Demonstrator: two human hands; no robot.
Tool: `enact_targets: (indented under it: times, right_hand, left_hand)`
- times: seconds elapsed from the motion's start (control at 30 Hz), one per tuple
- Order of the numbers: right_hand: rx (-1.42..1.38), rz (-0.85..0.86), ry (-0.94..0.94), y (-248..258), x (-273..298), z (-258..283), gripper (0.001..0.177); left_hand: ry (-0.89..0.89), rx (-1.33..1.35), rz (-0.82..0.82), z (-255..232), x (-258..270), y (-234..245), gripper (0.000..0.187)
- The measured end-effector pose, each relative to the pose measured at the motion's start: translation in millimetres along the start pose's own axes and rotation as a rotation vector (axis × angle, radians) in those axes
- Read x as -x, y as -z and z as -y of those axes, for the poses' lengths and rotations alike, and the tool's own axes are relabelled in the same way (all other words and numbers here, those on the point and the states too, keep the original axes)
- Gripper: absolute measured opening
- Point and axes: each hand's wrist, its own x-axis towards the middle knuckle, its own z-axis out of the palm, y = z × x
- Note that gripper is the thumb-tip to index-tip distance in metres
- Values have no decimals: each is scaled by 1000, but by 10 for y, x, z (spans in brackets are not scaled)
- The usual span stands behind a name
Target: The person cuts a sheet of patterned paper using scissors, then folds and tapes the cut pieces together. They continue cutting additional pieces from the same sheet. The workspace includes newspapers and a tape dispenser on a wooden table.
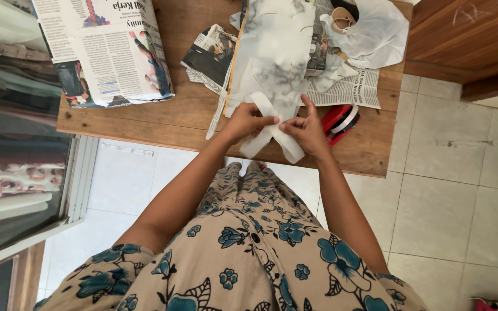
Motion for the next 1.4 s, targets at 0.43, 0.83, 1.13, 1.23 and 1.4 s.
enact_targets:
  times: [0.43,0.83,1.13,1.23,1.4]
  right_hand:
    - [88,2,12,7,98,203,109]
    - [93,-385,208,174,332,-79,69]
    - [19,-951,-166,652,736,-427,25]
    - [-2,-895,-164,576,776,-433,21]
    - [-32,-882,-191,353,768,-360,21]
  left_hand:
    - [-38,-55,133,7,-75,33,42]
    - [-15,129,49,-20,-57,-209,35]
    - [-6,152,64,57,-177,-167,35]
    - [21,142,51,56,-191,-143,35]
    - [44,159,35,47,-206,-157,36]
